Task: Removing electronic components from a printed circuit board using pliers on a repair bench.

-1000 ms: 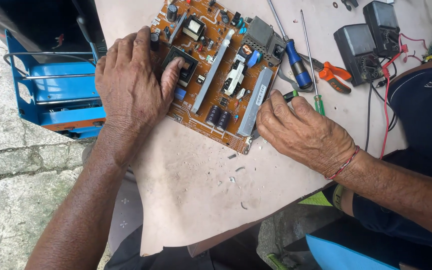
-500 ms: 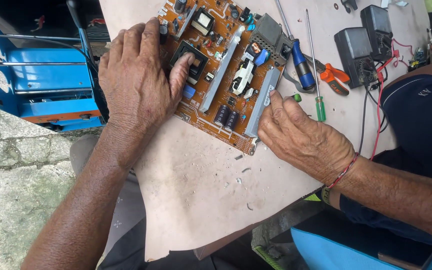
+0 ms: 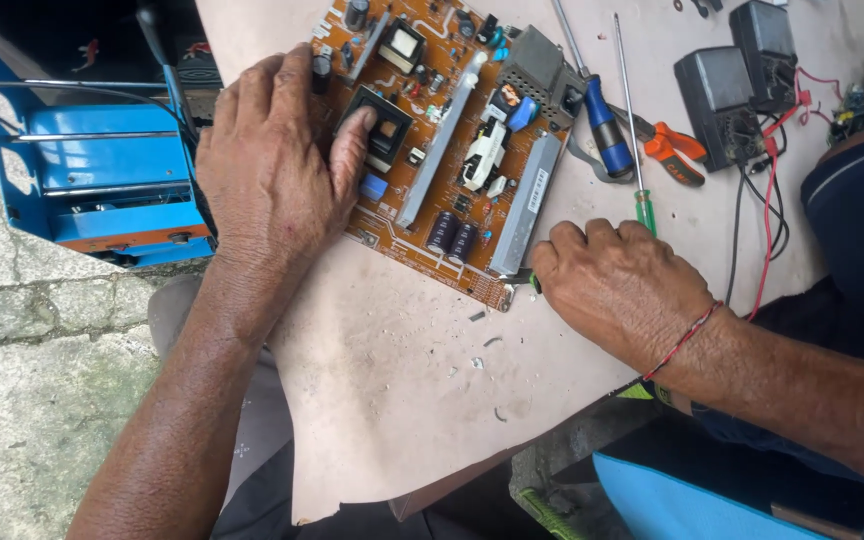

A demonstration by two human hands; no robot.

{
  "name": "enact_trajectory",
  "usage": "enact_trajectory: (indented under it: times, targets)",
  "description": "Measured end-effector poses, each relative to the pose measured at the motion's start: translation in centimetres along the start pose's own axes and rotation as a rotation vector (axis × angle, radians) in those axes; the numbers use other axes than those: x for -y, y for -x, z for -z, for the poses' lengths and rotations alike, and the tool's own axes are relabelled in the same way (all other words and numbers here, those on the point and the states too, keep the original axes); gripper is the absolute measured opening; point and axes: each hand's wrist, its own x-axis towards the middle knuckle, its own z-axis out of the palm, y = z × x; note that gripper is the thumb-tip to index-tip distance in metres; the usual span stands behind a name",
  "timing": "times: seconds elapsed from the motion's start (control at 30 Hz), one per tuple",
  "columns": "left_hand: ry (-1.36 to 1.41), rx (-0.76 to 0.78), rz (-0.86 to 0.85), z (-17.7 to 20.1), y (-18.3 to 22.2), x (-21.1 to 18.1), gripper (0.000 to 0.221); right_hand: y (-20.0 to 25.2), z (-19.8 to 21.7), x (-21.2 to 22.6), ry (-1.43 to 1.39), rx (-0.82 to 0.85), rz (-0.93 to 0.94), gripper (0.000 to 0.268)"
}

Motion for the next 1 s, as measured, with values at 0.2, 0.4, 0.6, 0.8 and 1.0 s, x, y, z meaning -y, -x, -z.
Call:
enact_trajectory:
  times: [0.2,0.4,0.6,0.8,1.0]
  targets:
    - [-0.012,0.008,0.021,-0.1,-0.1,-0.1,0.061,1.0,-0.2,-3.6,0.094,-0.127,0.034,0.015]
    - [-0.024,0.009,0.004,-0.1,-0.2,-0.3,0.060,0.8,-0.7,-3.1,0.166,-0.217,-0.014,0.005]
    - [-0.018,0.001,0.017,-0.2,-0.2,-0.3,0.058,-0.4,0.7,-3.2,0.153,-0.319,0.010,0.013]
    - [-0.017,-0.009,0.003,0.0,-0.1,-0.2,0.057,-1.1,1.4,-2.5,0.206,-0.334,0.052,0.021]
    - [-0.002,0.000,0.006,-0.2,-0.1,-0.1,0.059,-1.2,1.5,-2.3,0.289,-0.310,0.090,0.022]
